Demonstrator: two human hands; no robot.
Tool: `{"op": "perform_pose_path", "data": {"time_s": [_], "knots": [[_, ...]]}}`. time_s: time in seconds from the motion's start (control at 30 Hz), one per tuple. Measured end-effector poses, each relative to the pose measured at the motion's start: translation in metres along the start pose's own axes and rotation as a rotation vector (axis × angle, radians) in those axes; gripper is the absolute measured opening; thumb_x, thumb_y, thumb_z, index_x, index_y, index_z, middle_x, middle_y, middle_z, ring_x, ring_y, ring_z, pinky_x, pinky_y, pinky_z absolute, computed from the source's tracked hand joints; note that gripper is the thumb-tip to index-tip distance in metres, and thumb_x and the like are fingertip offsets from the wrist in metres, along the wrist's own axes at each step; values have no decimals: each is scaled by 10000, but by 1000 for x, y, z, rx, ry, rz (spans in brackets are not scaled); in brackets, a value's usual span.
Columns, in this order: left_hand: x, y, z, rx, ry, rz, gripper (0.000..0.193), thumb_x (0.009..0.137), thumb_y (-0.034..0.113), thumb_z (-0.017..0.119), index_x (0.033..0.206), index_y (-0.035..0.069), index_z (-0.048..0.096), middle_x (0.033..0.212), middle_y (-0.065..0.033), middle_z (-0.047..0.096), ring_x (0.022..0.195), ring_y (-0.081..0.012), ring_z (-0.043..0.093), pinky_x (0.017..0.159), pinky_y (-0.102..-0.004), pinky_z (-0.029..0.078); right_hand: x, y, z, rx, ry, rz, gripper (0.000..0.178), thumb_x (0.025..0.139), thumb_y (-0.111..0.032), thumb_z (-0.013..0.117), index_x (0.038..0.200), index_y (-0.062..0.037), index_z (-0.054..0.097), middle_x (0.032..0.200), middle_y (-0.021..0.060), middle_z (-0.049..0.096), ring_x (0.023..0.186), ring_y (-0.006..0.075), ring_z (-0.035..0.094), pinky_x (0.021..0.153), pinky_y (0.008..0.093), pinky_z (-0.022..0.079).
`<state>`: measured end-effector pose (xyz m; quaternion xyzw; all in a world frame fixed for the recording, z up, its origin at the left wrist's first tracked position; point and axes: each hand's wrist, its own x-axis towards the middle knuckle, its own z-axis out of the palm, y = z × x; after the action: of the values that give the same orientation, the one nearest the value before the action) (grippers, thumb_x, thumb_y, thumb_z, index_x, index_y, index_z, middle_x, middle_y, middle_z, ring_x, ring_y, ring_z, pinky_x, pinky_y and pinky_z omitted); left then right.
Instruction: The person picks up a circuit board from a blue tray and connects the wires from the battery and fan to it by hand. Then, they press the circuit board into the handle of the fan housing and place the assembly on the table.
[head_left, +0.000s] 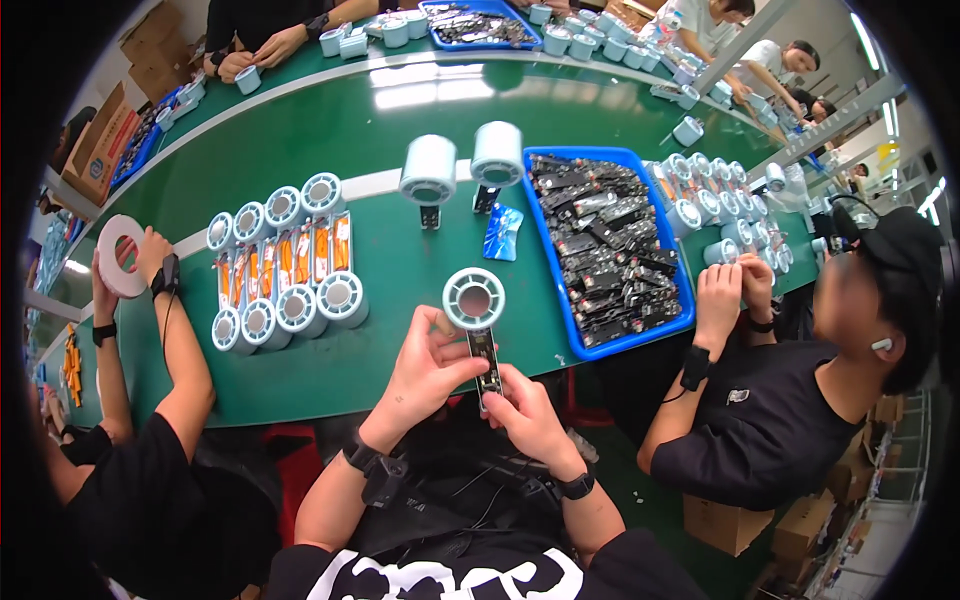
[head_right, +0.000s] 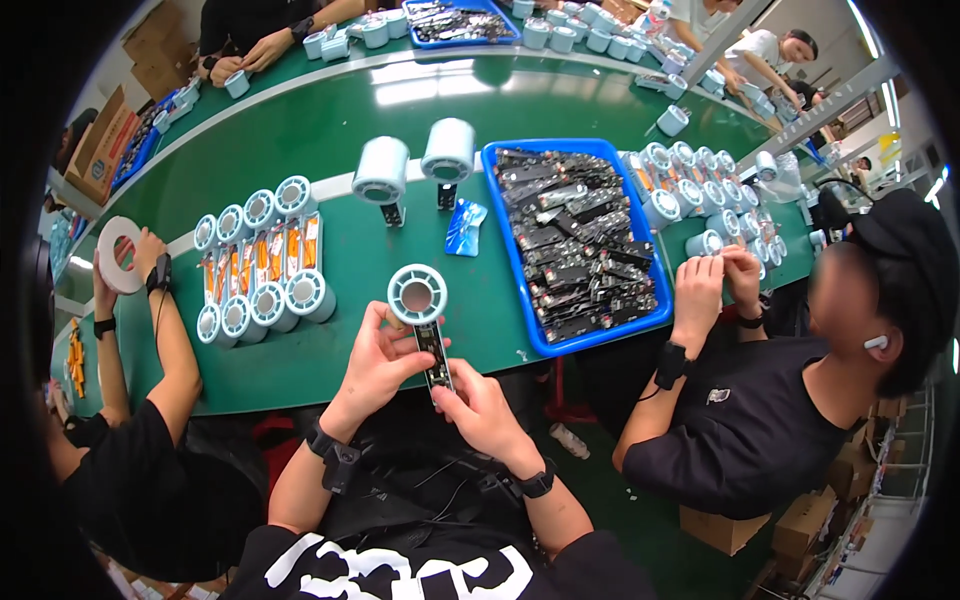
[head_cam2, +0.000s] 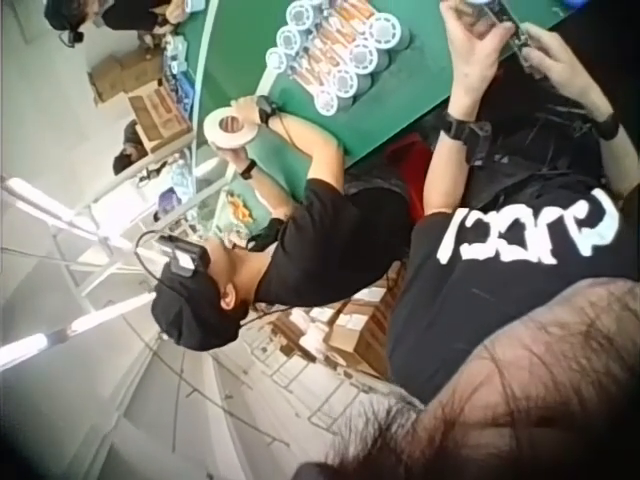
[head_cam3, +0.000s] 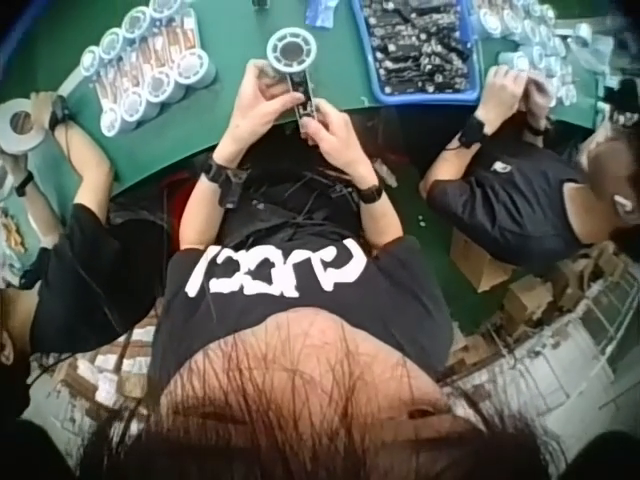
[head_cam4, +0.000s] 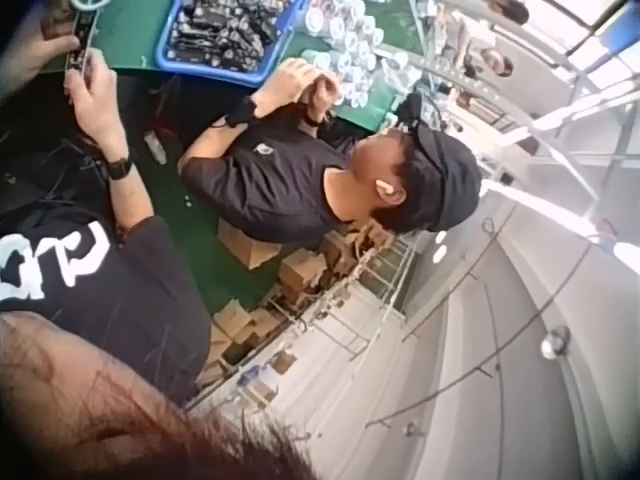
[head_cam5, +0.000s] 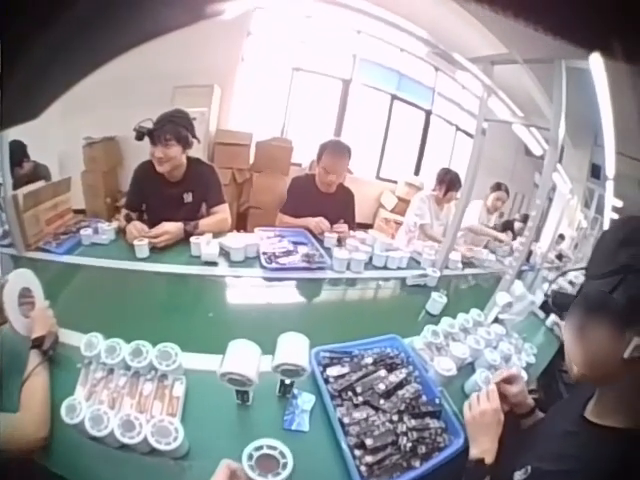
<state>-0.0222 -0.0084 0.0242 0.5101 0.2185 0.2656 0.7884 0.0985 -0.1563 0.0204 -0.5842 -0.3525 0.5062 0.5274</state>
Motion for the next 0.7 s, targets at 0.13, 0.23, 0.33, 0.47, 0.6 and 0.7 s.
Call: {"op": "perform_pose_path", "data": {"time_s": [0.13, 0.23, 0.33, 0.47, 0.6, 0.7], "knots": [[20, 0, -18, -40, -51, -22, 245, 919, -29, 651, 1002, 32, 428, 964, -175, 694, 838, -225, 717, 716, -333, 586, 11, -23, -20, 128, 178, -42, 241, 1010, -202, 567, 1167, -23, 605, 798, -2, 633, 636, 64, 549, 565, 205, 429], [39, -7, -33, 1043, -56, 272, 271, 894, 45, 698, 773, 36, 455, 608, -102, 556, 530, -194, 573, 507, -322, 425, 42, -54, -63, -39, 371, -46, 228, 1011, -261, 562, 1091, -53, 614, 750, -15, 612, 605, 60, 535, 530, 196, 397], [39, -7, -25, 1061, -73, 393, 332, 864, 57, 718, 689, 36, 437, 539, -106, 437, 461, -241, 487, 472, -356, 357, 119, -97, -117, -331, 436, -62, 251, 1000, -309, 580, 949, -67, 621, 670, -11, 580, 538, 70, 501, 485, 224, 378], [42, -8, -21, 991, -41, 430, 350, 842, 66, 724, 649, 36, 434, 497, -104, 380, 424, -280, 435, 453, -369, 329, 243, -142, -173, -602, 335, 22, 394, 964, -417, 600, 823, -53, 653, 676, 37, 614, 539, 132, 532, 502, 296, 419], [40, -9, -23, 951, -11, 434, 351, 836, 62, 717, 637, 35, 429, 493, -107, 377, 416, -287, 424, 447, -369, 327, 334, -156, -175, -1168, 440, 27, 400, 946, -402, 584, 929, -31, 732, 863, 141, 735, 767, 279, 716, 680, 405, 540], [38, -10, -27, 961, 2, 430, 350, 835, 69, 712, 630, 37, 430, 494, -109, 389, 424, -300, 448, 449, -382, 344, 360, -137, -166, -1321, 584, -13, 333, 935, -324, 573, 959, -46, 755, 989, 160, 742, 919, 315, 723, 769, 433, 547]]}}
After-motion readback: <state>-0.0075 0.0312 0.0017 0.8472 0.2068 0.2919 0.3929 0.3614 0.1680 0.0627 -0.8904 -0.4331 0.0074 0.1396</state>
